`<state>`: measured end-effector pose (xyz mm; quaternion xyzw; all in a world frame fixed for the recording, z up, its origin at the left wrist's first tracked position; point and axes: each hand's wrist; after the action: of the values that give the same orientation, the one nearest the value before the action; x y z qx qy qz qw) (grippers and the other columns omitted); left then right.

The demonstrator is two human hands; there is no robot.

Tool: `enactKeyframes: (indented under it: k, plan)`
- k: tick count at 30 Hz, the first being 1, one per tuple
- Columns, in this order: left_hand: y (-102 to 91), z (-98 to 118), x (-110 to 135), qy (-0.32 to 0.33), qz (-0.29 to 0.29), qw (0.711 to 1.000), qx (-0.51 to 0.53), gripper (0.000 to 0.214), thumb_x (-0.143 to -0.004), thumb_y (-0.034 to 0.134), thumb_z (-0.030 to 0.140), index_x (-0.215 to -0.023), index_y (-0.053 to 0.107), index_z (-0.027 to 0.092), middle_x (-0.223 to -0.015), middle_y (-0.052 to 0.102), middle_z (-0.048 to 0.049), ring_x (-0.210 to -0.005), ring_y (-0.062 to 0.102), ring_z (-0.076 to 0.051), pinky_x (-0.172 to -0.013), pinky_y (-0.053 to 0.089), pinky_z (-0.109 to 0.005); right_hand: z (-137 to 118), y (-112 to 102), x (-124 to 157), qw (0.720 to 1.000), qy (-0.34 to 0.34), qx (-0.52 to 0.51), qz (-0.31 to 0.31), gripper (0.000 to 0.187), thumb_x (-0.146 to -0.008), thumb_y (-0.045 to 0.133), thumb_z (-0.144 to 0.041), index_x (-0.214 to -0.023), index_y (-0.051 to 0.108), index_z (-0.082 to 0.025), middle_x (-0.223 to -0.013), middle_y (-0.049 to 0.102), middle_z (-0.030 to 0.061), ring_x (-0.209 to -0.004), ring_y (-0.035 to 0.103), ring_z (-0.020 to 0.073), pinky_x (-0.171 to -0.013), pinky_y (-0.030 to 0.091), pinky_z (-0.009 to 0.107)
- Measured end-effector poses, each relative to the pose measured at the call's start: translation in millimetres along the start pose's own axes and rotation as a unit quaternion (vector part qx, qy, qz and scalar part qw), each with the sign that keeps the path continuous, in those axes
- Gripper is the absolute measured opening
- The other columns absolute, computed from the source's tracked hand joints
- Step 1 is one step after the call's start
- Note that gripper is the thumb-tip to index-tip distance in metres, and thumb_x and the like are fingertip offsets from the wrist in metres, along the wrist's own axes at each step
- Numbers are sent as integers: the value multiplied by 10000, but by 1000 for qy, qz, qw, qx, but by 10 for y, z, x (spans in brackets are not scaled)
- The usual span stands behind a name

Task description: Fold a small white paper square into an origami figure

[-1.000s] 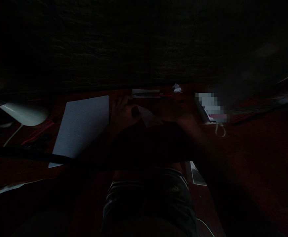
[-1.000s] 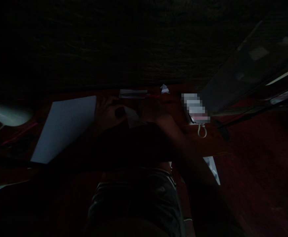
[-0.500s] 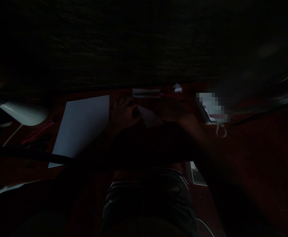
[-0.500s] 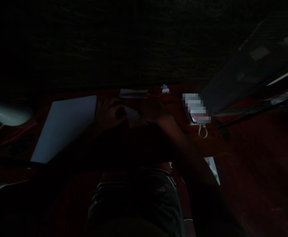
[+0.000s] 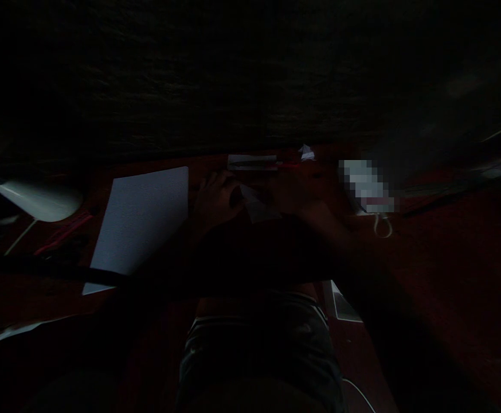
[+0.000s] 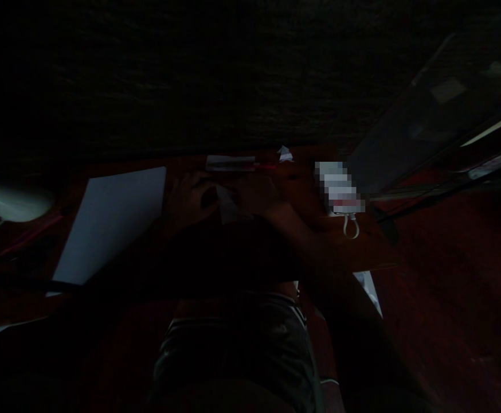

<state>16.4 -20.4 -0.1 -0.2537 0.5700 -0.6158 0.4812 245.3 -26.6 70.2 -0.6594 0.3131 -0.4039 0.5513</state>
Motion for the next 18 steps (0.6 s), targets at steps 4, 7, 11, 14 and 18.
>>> enactKeyframes:
  k: [4,7,11,14,18]
  plan:
    - [24,-1,3,28,4,1000,11,432,-1020,727,374,-1434,800,275,-1594,675,-143,-1496,588,-443,-1265,467,-688,12,53,-13,1000,-11,-17,19,451,-1190,543,-310,-1556,799,-254,-1554,803,157,-1389,781,371,-1088,617,464]
    - [23,1,0,48,3,999,21,391,-1034,702,333,-1400,832,287,-1596,680,-128,-1481,602,-424,-1267,476,-670,49,98,-42,999,-15,-29,27,432,-1176,564,-304,-1517,829,-277,-1495,840,130,-1335,800,347,-1052,618,438]
    - [-3,14,-6,37,6,999,20,341,-1037,721,351,-1339,867,285,-1587,688,-136,-1469,605,-438,-1245,496,-678,71,133,-67,999,-19,-30,31,426,-1168,570,-293,-1495,842,-275,-1463,855,124,-1303,806,344,-1039,606,432]
    - [-18,23,-8,24,5,1000,13,344,-1025,743,358,-1335,874,283,-1586,686,-141,-1462,608,-448,-1227,509,-688,74,136,-70,999,-23,-25,34,414,-1161,576,-293,-1460,860,-268,-1452,858,128,-1273,812,346,-995,600,415]
    - [-23,29,-3,10,8,1000,7,362,-1013,769,395,-1345,875,296,-1587,680,-130,-1473,605,-440,-1232,509,-681,79,106,-55,999,-25,-17,29,372,-1147,585,-276,-1337,902,-242,-1348,891,129,-1183,827,320,-928,584,380]
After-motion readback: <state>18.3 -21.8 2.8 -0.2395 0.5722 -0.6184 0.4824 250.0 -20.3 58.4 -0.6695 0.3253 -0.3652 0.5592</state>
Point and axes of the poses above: each hand's wrist, its own x-axis away from the middle knuckle, its own y-axis out of the palm, z = x × y
